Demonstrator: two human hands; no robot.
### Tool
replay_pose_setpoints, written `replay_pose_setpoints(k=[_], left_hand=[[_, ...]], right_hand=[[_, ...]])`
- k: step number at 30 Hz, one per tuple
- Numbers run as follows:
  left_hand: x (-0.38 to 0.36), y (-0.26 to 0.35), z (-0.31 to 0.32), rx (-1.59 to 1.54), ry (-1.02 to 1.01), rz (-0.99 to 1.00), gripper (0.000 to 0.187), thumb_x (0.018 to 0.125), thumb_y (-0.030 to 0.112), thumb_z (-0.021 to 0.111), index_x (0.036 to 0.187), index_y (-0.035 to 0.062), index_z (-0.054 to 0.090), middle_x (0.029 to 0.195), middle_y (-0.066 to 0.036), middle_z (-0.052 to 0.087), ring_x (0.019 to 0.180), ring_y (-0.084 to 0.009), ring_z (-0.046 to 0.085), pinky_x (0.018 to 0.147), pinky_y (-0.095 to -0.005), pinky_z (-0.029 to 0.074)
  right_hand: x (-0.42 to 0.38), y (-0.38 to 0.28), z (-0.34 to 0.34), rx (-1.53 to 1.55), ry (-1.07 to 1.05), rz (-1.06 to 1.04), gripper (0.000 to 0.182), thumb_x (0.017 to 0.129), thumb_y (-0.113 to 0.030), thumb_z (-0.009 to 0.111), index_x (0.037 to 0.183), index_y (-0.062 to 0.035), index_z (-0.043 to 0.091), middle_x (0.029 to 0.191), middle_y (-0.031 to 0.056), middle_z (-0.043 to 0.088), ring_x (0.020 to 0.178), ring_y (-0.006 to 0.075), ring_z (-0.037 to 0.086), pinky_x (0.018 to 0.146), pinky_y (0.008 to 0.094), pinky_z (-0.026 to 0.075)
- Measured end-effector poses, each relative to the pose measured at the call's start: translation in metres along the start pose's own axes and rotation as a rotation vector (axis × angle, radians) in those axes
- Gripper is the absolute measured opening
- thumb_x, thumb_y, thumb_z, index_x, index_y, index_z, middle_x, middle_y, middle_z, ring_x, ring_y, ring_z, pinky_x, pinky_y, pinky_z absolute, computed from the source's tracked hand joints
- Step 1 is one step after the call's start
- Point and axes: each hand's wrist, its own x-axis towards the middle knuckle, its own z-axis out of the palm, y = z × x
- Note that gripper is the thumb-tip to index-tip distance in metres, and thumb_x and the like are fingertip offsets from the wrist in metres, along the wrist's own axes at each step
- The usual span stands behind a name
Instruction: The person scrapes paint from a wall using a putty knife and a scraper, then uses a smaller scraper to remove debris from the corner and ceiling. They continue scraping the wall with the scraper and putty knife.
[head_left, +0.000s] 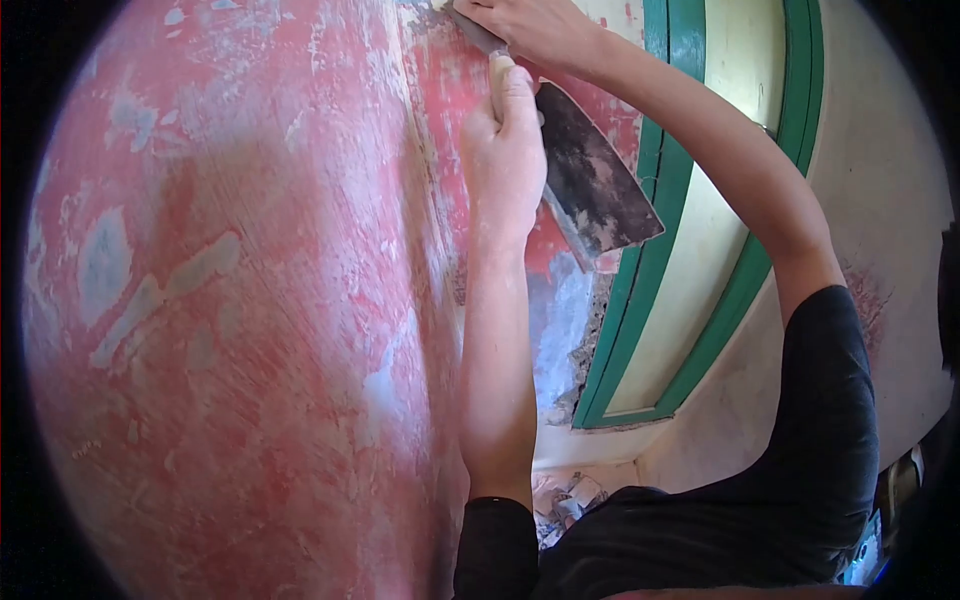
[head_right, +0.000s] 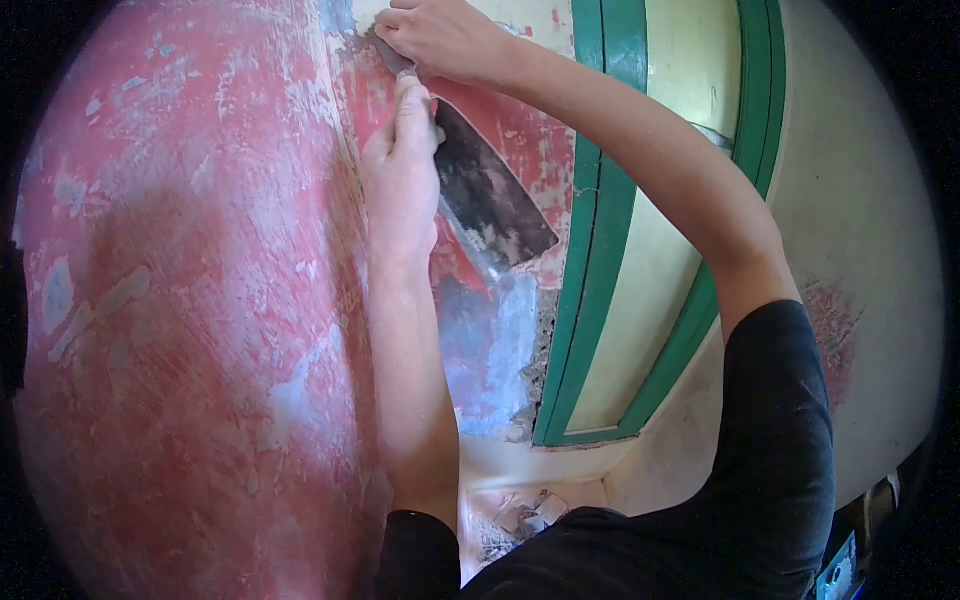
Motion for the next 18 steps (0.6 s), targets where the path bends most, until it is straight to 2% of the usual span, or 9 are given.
replay_pose_setpoints(k=[2, 4, 6, 8, 12, 13, 16, 18], left_hand=[[0.0, 0.004, -0.006, 0.008, -0.006, -0.006, 0.064, 0.102, 0.053, 0.055, 0.116, -0.0083, 0.067, 0.105, -0.009, 0.064, 0.098, -0.0162, 0.056, 0.091, -0.032, 0.045], [0.005, 0.006, -0.007, 0.144, -0.04, 0.002, 0.063, 0.101, 0.053, 0.056, 0.113, -0.0075, 0.068, 0.103, -0.008, 0.065, 0.094, -0.0159, 0.055, 0.088, -0.0323, 0.045], [0.013, 0.003, -0.004, 0.063, 0.008, 0.037, 0.062, 0.101, 0.053, 0.056, 0.11, -0.0075, 0.068, 0.1, -0.007, 0.065, 0.09, -0.0159, 0.055, 0.086, -0.0329, 0.046], [0.009, 0.01, -0.008, -0.031, 0.019, 0.039, 0.062, 0.101, 0.052, 0.056, 0.107, -0.0077, 0.069, 0.097, -0.007, 0.065, 0.089, -0.0158, 0.055, 0.086, -0.0326, 0.046], [-0.002, 0.008, -0.012, 0.092, 0.012, -0.051, 0.063, 0.101, 0.052, 0.057, 0.111, -0.0087, 0.069, 0.104, -0.01, 0.067, 0.1, -0.0164, 0.058, 0.094, -0.0316, 0.045], [0.008, 0.005, -0.012, 0.108, -0.006, -0.009, 0.066, 0.101, 0.054, 0.057, 0.114, -0.0095, 0.068, 0.107, -0.012, 0.067, 0.104, -0.018, 0.059, 0.097, -0.0325, 0.045], [0.013, 0.012, -0.011, -0.075, 0.012, 0.063, 0.07, 0.099, 0.058, 0.057, 0.114, -0.0096, 0.068, 0.107, -0.013, 0.067, 0.104, -0.0182, 0.059, 0.097, -0.0324, 0.045], [0.001, 0.017, -0.016, -0.02, 0.031, 0.023, 0.069, 0.1, 0.058, 0.056, 0.114, -0.0085, 0.068, 0.109, -0.013, 0.067, 0.105, -0.0181, 0.059, 0.098, -0.0318, 0.044]], right_hand=[[-0.001, -0.002, -0.009, -0.013, -0.048, -0.068, 0.015, 0.081, -0.019, 0.056, 0.084, -0.0058, 0.062, 0.091, 0.0072, 0.061, 0.089, 0.0234, 0.059, 0.081, 0.0353, 0.047], [0.013, 0.001, -0.005, -0.019, -0.05, -0.027, 0.014, 0.08, -0.018, 0.057, 0.085, -0.0057, 0.063, 0.091, 0.0074, 0.061, 0.088, 0.0237, 0.059, 0.081, 0.0356, 0.047], [0.014, 0.003, -0.003, -0.014, -0.062, 0.025, 0.014, 0.078, -0.017, 0.059, 0.086, -0.0057, 0.063, 0.091, 0.0075, 0.061, 0.088, 0.024, 0.059, 0.081, 0.0359, 0.047], [0.011, 0.004, -0.002, 0.022, -0.065, -0.014, 0.018, 0.074, -0.018, 0.063, 0.087, -0.0053, 0.064, 0.091, 0.0076, 0.061, 0.09, 0.0242, 0.059, 0.081, 0.0357, 0.047], [0.007, -0.002, 0.007, -0.004, -0.044, -0.017, 0.019, 0.071, -0.017, 0.066, 0.087, -0.0054, 0.064, 0.091, 0.007, 0.061, 0.093, 0.0236, 0.059, 0.082, 0.0359, 0.047], [0.015, 0.001, 0.009, -0.044, -0.037, -0.003, 0.018, 0.072, -0.017, 0.065, 0.086, -0.0056, 0.064, 0.091, 0.0067, 0.061, 0.093, 0.0231, 0.059, 0.082, 0.0361, 0.047], [0.019, 0.002, 0.004, -0.074, -0.081, -0.001, 0.017, 0.073, -0.017, 0.064, 0.085, -0.0058, 0.064, 0.092, 0.0064, 0.061, 0.093, 0.023, 0.06, 0.082, 0.0361, 0.047], [0.014, -0.001, 0.003, -0.072, -0.127, -0.027, 0.017, 0.073, -0.017, 0.064, 0.085, -0.0059, 0.064, 0.092, 0.0064, 0.061, 0.093, 0.0232, 0.06, 0.083, 0.0359, 0.047]])
